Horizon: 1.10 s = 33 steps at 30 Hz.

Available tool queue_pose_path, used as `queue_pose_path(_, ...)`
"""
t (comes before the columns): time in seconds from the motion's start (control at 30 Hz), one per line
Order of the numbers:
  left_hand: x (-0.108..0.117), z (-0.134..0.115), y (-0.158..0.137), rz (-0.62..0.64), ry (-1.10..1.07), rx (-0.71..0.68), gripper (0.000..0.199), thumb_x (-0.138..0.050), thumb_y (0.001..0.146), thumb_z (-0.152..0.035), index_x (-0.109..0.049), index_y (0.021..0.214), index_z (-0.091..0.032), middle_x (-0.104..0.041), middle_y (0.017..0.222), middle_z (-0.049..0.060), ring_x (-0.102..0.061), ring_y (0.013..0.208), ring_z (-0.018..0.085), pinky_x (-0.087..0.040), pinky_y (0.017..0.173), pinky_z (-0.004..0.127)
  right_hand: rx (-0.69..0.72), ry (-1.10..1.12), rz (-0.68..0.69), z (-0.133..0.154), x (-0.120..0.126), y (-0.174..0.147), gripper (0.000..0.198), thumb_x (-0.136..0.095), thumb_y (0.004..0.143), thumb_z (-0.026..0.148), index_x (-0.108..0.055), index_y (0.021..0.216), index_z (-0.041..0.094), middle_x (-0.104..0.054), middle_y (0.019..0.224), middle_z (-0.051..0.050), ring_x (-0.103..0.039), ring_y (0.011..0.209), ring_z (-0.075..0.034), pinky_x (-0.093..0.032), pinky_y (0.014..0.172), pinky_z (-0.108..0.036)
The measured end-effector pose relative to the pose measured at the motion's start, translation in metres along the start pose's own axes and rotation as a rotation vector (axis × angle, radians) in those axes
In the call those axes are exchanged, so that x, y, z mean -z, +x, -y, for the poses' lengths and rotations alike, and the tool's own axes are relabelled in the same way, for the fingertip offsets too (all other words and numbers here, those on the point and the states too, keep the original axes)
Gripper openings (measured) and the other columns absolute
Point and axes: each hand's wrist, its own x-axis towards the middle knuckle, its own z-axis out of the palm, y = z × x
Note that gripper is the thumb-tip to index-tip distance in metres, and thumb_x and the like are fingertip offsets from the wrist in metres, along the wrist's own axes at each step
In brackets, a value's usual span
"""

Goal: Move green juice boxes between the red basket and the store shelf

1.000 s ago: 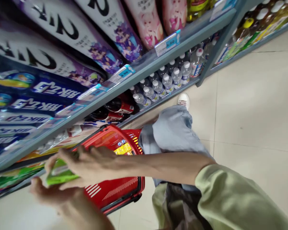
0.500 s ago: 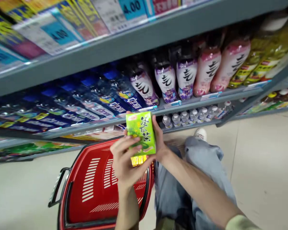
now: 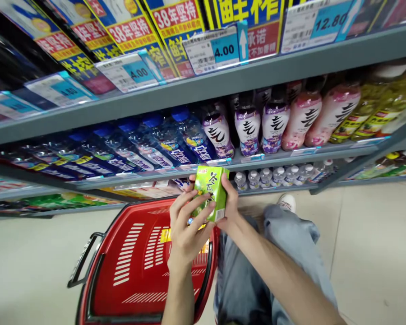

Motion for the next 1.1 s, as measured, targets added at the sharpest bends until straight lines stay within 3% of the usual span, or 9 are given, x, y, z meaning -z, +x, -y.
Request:
queue_pose_path(0.13, 0.0, 0.005, 0.0, 0.106, -0.051, -0.012, 0.049, -0.07, 0.09, -0.001, -0.063, 0.133, -0.024, -0.06, 0.138, 0.013, -0.051, 0.135, 0.029, -0.048, 0.113, 0.052, 0.049, 0.037, -0.102, 0.001, 0.002, 0.007, 0.051, -0.075, 0.078, 0.06, -0.071, 0.108, 0.019, -0.078, 0.095, -0.007, -0.072, 0.094, -0.023, -0.062, 0.087, -0.039)
queue_pose_path(0.23, -0.006, 0.004, 0.0, 0.073, -0.064, 0.044, 0.043, -0.066, 0.092, 0.001, -0.067, 0.127, -0.025, -0.058, 0.14, 0.012, -0.053, 0.134, 0.027, -0.052, 0.11, 0.048, 0.149, 0.081, -0.213, 0.002, 0.003, 0.01, 0.04, -0.078, 0.081, 0.053, -0.071, 0.103, 0.02, -0.078, 0.095, -0.005, -0.073, 0.094, -0.022, -0.062, 0.088, -0.036)
queue_pose_path(0.43, -0.023, 0.007, -0.003, -0.39, -0.378, 0.658, 0.018, -0.069, 0.097, -0.027, -0.07, 0.115, -0.022, -0.066, 0.122, 0.01, -0.065, 0.117, 0.025, -0.063, 0.089, 0.036, 0.16, 0.201, -0.306, 0.004, -0.01, 0.007, 0.042, -0.068, 0.088, 0.056, -0.072, 0.109, 0.021, -0.079, 0.102, -0.006, -0.072, 0.107, -0.025, -0.06, 0.093, -0.04)
queue_pose_path(0.6, -0.023, 0.014, -0.007, -0.392, -0.707, 0.976, 0.037, -0.071, 0.093, -0.052, -0.069, 0.113, -0.021, -0.064, 0.126, 0.012, -0.067, 0.11, 0.027, -0.063, 0.071, 0.029, 0.165, 0.184, -0.236, 0.009, -0.018, 0.005, 0.045, -0.071, 0.087, 0.052, -0.07, 0.122, 0.024, -0.077, 0.12, -0.006, -0.07, 0.116, -0.028, -0.059, 0.096, -0.044)
queue_pose_path(0.77, -0.022, 0.012, -0.005, -0.196, -0.613, 0.825, 0.042, -0.066, 0.097, -0.047, -0.062, 0.131, -0.024, -0.06, 0.136, 0.013, -0.06, 0.125, 0.029, -0.057, 0.1, 0.041, 0.195, 0.14, -0.259, 0.006, -0.012, 0.007, 0.05, -0.074, 0.084, 0.053, -0.068, 0.126, 0.026, -0.077, 0.118, -0.006, -0.071, 0.111, -0.027, -0.059, 0.093, -0.044)
queue_pose_path(0.87, -0.027, 0.012, -0.004, -0.084, -0.443, 0.681, 0.065, -0.081, 0.084, -0.04, -0.054, 0.141, -0.026, -0.056, 0.142, 0.013, -0.053, 0.134, 0.032, -0.044, 0.115, 0.05, 0.244, 0.067, -0.314, 0.003, -0.009, 0.008, 0.053, -0.075, 0.084, 0.053, -0.065, 0.13, 0.029, -0.077, 0.115, -0.003, -0.072, 0.105, -0.024, -0.059, 0.092, -0.041)
queue_pose_path(0.93, -0.033, 0.014, -0.005, -0.108, -0.383, 0.706, 0.07, -0.086, 0.078, -0.039, -0.056, 0.139, -0.025, -0.058, 0.14, 0.012, -0.054, 0.132, 0.032, -0.042, 0.116, 0.05, 0.258, 0.043, -0.331, 0.002, -0.007, 0.008, 0.055, -0.076, 0.083, 0.055, -0.065, 0.131, 0.031, -0.076, 0.115, -0.001, -0.071, 0.104, -0.023, -0.059, 0.092, -0.039)
queue_pose_path(1.0, -0.039, 0.018, -0.005, -0.196, -0.574, 0.854, 0.06, -0.083, 0.081, -0.045, -0.061, 0.132, -0.023, -0.063, 0.132, 0.011, -0.06, 0.123, 0.03, -0.049, 0.107, 0.044, 0.247, 0.039, -0.317, 0.004, -0.006, 0.009, 0.056, -0.073, 0.083, 0.059, -0.065, 0.13, 0.03, -0.076, 0.114, -0.001, -0.07, 0.105, -0.023, -0.059, 0.09, -0.039)
queue_pose_path(1.1, -0.041, 0.024, -0.006, -0.331, -1.16, 1.17, 0.057, -0.073, 0.083, -0.061, -0.067, 0.12, -0.019, -0.071, 0.115, 0.011, -0.069, 0.094, 0.024, -0.058, 0.078, 0.033, 0.209, -0.006, -0.283, 0.007, -0.005, 0.009, 0.058, -0.073, 0.082, 0.058, -0.065, 0.131, 0.027, -0.077, 0.108, -0.002, -0.07, 0.1, -0.022, -0.059, 0.081, -0.035)
